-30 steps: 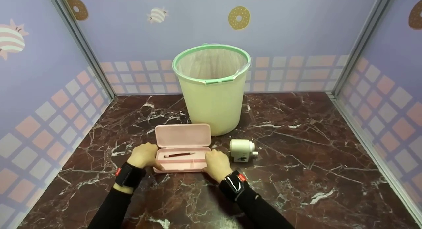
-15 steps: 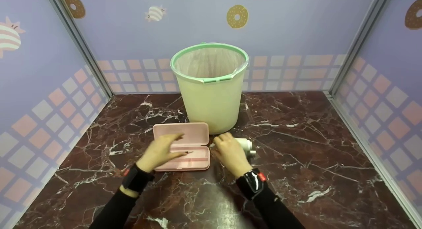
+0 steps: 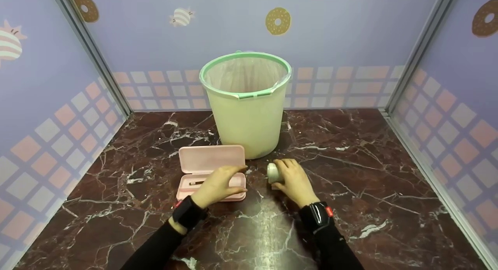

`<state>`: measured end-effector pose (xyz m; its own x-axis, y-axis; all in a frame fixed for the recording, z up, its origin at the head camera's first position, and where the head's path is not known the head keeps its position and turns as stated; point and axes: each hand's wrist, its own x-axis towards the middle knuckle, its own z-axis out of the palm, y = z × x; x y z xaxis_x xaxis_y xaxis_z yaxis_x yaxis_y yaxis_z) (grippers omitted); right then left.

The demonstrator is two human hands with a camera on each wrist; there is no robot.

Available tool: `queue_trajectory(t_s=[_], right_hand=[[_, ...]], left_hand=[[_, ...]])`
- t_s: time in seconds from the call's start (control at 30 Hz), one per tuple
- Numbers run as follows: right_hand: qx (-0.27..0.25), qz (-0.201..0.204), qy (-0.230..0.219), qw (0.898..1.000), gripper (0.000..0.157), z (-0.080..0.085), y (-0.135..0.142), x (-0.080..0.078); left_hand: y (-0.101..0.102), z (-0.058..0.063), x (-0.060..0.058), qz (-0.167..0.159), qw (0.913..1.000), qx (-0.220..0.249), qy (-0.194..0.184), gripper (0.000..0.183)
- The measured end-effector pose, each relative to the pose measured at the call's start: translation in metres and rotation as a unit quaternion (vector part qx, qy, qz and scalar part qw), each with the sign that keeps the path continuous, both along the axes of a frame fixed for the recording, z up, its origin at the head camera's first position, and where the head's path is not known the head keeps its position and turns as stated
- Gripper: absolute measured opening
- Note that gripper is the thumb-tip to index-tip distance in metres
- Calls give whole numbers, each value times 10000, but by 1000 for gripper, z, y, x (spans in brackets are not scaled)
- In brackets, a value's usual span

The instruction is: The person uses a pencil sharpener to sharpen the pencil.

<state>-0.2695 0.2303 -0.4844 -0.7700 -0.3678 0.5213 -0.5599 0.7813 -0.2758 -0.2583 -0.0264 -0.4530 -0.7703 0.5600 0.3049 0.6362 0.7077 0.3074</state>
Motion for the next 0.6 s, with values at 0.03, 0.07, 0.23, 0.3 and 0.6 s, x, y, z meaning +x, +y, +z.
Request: queue_trajectory(t_s=[0.03,0.07,0.23,0.3,0.6], right_hand=[[-46,22,-93,9999,66,-1,1,0],[-103,48,-181,9998,66,-1,1,0],[-213,99,-302,9993,63,3,1,-1],[-216,85,-316,9992,62,4,1,-2],[-139,-227,-363,9990,59,16,-7,4]], left_hand=[[2,0,-1,-4,10000,-17,0,64],[3,-1,-1,-6,10000,-36,7,64],[10,-1,-3,-23,10000,-62,-26,62],[12,-1,-4,-23,10000,-61,0,62],[21,-1,-7,107,9998,-16,-165,60]])
